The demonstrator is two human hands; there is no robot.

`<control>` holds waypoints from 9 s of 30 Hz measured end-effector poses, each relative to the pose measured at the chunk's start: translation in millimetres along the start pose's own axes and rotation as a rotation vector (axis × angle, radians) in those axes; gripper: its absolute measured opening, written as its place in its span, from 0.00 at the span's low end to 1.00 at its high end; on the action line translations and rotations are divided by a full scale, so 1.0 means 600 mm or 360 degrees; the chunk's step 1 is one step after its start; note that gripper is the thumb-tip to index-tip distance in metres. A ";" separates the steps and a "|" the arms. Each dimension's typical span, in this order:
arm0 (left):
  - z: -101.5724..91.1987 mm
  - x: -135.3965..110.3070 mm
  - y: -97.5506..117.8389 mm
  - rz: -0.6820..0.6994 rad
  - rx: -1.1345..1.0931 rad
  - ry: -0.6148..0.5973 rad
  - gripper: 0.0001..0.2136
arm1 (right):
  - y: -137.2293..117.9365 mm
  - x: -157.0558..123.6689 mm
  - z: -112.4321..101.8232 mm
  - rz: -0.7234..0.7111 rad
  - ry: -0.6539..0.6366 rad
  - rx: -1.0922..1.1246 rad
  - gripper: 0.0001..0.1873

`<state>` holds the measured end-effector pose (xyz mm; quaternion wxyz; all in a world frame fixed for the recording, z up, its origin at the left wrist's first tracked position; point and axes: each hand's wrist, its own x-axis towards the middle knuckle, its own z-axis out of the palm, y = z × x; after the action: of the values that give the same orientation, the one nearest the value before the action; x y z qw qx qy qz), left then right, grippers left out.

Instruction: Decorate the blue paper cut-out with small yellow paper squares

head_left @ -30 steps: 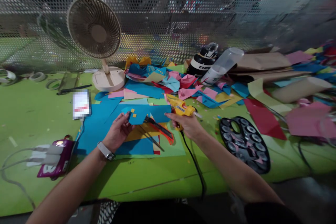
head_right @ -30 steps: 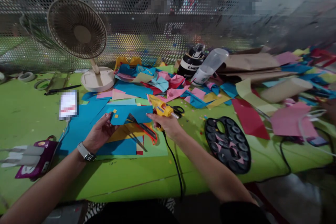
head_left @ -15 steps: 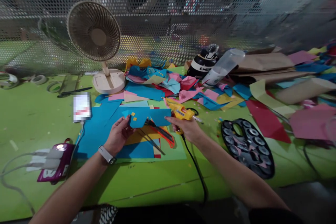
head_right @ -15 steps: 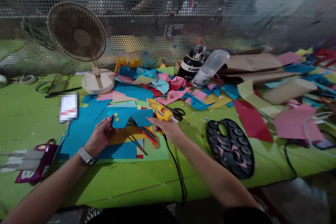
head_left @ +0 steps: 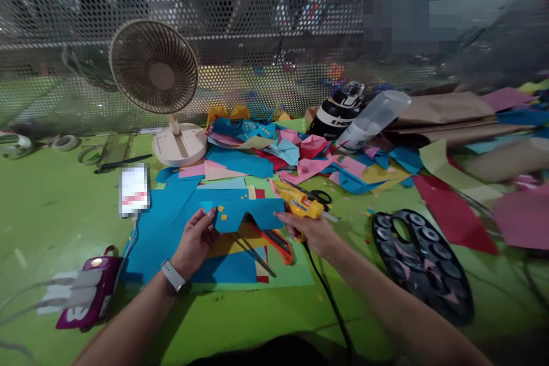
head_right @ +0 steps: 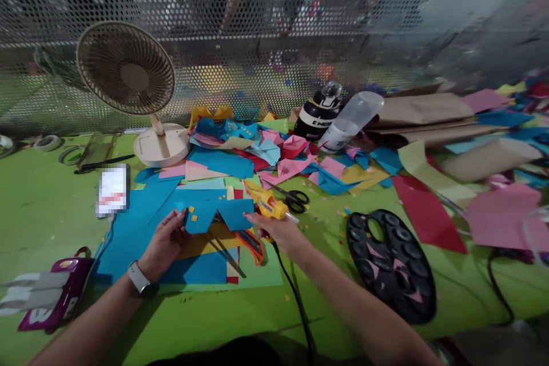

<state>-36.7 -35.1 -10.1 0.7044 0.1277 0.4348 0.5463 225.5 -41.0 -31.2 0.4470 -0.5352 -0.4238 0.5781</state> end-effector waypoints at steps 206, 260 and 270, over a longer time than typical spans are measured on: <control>0.017 0.011 0.004 0.0367 -0.0185 0.0004 0.03 | 0.029 -0.169 -0.313 -0.0348 0.0700 -0.2005 0.25; 0.010 0.025 0.012 0.0211 -0.0224 0.0143 0.04 | -0.095 -0.100 -0.099 -0.0703 0.1026 -0.0538 0.18; 0.014 0.023 0.013 0.0214 -0.0248 0.0157 0.08 | -0.041 -0.094 -0.101 -0.0355 0.0970 -0.1984 0.27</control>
<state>-35.1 -17.5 -6.3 0.6517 0.0745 0.4155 0.6301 289.1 -89.1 2.1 0.2125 -0.7831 -0.5844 0.0024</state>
